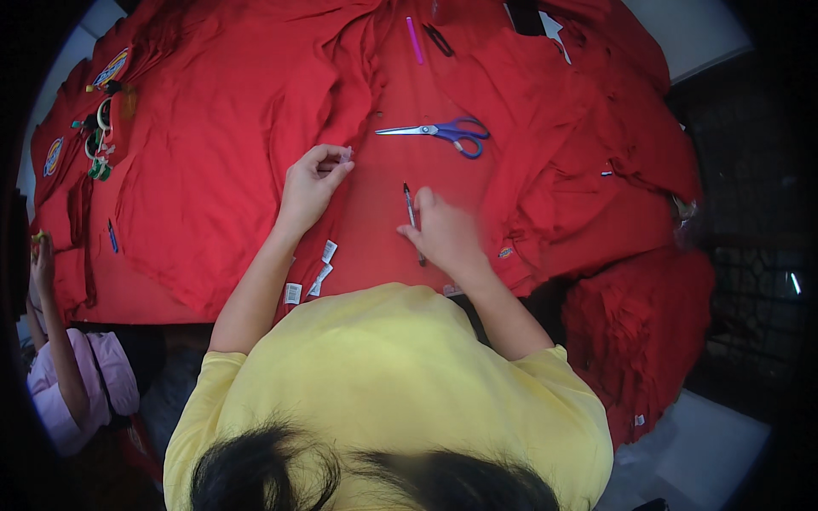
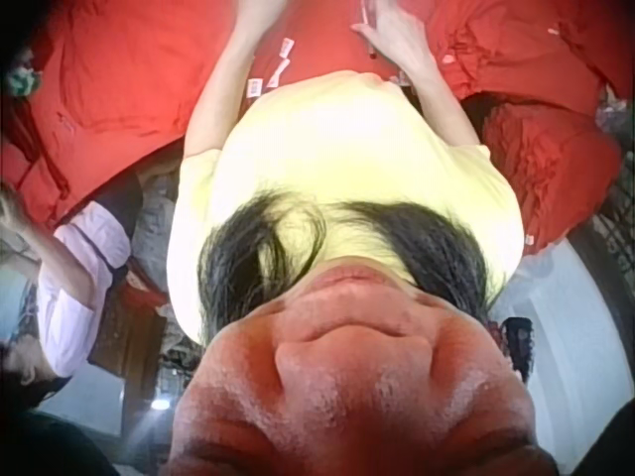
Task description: The person processes clothing by using scissors to trim small white tags from red shirts, using a pen to write on the tags, and stacking the shirts on a table.
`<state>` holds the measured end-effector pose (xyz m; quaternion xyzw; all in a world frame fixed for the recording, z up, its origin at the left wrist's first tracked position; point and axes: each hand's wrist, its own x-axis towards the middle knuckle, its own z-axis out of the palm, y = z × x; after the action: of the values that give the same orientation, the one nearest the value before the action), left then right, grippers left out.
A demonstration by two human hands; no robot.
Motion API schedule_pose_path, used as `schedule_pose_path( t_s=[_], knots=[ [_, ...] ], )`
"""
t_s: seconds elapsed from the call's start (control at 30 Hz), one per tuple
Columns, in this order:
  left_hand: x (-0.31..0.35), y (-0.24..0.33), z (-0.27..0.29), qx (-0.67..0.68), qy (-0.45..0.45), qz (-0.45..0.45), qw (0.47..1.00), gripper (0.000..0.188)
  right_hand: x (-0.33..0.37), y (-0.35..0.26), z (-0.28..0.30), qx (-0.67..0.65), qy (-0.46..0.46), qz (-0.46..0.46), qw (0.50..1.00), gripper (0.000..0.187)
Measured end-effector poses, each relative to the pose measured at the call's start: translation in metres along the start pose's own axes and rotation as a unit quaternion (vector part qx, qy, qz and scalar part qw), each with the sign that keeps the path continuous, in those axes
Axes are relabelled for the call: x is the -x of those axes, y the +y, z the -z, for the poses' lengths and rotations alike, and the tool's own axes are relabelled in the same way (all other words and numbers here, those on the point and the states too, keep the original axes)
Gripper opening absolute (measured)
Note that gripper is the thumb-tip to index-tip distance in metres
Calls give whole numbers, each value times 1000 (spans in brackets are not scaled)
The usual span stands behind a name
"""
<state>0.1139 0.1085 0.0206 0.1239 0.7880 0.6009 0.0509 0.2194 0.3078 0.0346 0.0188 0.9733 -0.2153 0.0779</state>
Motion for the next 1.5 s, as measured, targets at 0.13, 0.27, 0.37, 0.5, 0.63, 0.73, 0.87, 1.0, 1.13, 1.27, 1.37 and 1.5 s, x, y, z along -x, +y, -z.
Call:
schedule_pose_path(
  t_s=[0.13,0.27,0.37,0.5,0.63,0.73,0.87,1.0,1.13,1.27,1.37,1.5],
  knots=[
    [1,12,-5,-64,-51,11,997,20,5,9,-23,-87,95,29,991,25],
    [1,8,-6,-151,-34,-70,985,20,-4,0,2,-168,151,79,971,22],
    [5,11,-6,-187,-18,-112,976,16,-3,-9,20,-163,175,136,961,21],
    [8,16,-5,-226,-13,-168,960,14,-7,-14,26,-112,176,130,969,20],
    [13,21,-4,-277,-13,-211,937,13,-8,-14,29,-63,164,129,976,18],
    [18,23,-1,-300,-17,-231,925,12,-6,-16,39,-44,138,137,980,18],
    [22,25,-1,-285,-12,-213,934,11,-1,-23,49,-25,141,134,981,17],
    [23,23,1,-239,-16,-234,942,12,2,-25,53,-16,147,135,980,17],
    [31,25,4,-260,-61,-277,923,13,3,-33,45,-22,127,164,978,14],
    [47,18,21,-268,-115,-335,896,15,3,-40,46,-73,59,193,977,12],
    [61,12,39,-270,-167,-368,874,16,11,-62,43,-130,-15,163,978,6],
    [73,6,89,-174,-144,-313,923,20,2,-96,32,-244,-102,116,958,10]
  ],
)
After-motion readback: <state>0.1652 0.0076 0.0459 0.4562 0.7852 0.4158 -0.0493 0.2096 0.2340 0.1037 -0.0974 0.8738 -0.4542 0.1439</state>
